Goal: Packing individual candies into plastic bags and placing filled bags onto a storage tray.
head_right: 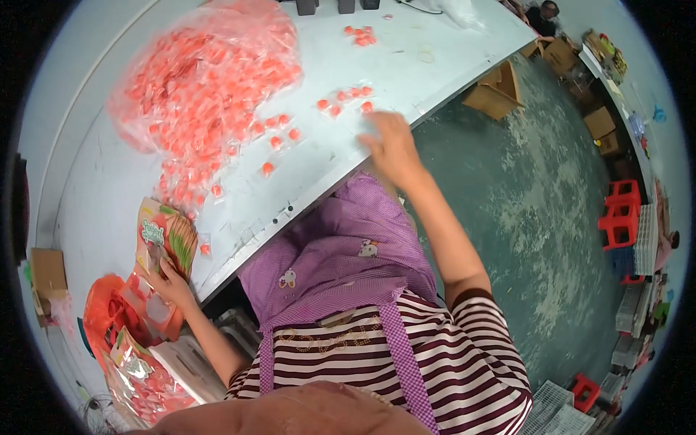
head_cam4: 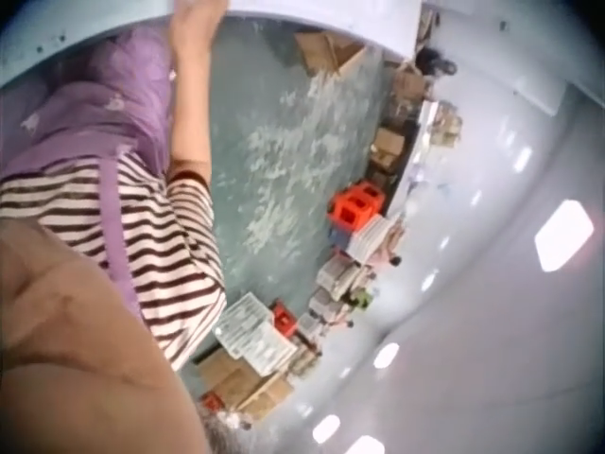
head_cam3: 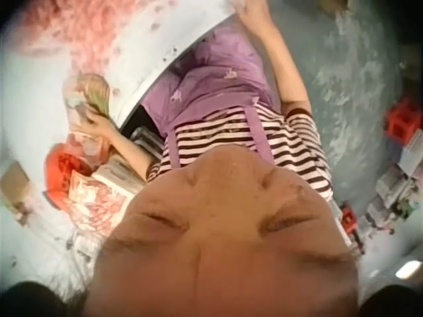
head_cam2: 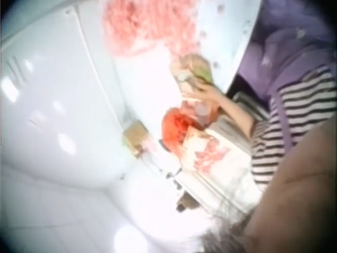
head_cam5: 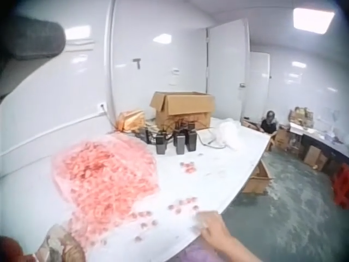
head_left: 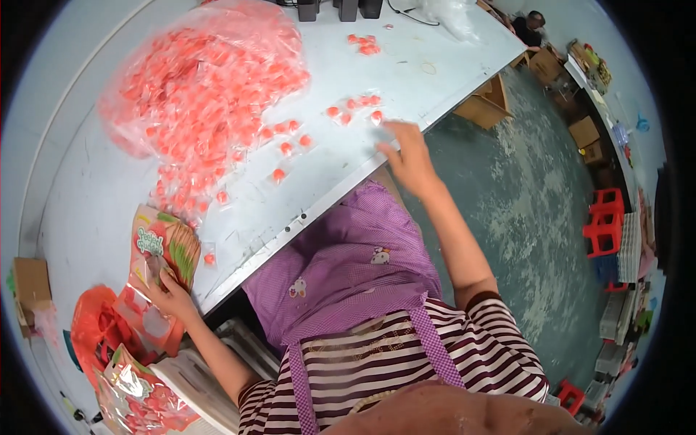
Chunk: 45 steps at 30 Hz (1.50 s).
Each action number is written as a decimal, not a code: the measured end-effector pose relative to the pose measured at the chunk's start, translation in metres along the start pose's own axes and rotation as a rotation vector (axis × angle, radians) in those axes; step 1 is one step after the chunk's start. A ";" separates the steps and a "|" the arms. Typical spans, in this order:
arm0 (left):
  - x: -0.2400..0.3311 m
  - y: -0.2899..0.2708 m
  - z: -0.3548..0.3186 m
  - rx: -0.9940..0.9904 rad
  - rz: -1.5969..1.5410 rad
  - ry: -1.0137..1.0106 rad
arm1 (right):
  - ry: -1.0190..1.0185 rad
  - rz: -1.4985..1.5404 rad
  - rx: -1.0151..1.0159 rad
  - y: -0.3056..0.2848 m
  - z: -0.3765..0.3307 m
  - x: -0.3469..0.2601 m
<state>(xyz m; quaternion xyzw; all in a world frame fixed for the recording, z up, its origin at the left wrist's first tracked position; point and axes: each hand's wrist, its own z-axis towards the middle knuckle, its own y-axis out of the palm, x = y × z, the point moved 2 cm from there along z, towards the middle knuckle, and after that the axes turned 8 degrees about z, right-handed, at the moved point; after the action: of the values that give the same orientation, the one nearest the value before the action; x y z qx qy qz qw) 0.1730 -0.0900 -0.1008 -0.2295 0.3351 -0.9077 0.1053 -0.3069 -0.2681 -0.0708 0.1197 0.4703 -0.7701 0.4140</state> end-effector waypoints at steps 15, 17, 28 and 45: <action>0.000 0.001 -0.001 -0.065 -0.109 -0.149 | -0.006 -0.256 -0.373 0.043 0.076 0.086; -0.001 0.002 -0.002 -0.024 -0.072 -0.060 | 0.034 -0.198 -0.449 0.047 0.076 0.092; 0.008 0.000 0.001 -0.077 -0.146 -0.196 | -0.085 -0.197 -0.401 0.080 0.079 0.068; 0.008 -0.005 0.000 -0.032 -0.051 -0.132 | -0.310 -0.099 -0.363 0.104 0.061 -0.020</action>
<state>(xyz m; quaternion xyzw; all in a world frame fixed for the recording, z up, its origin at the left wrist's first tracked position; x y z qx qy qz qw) 0.1660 -0.0894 -0.0948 -0.2989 0.3361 -0.8875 0.1001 -0.2044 -0.3301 -0.0922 -0.0997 0.5372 -0.7014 0.4577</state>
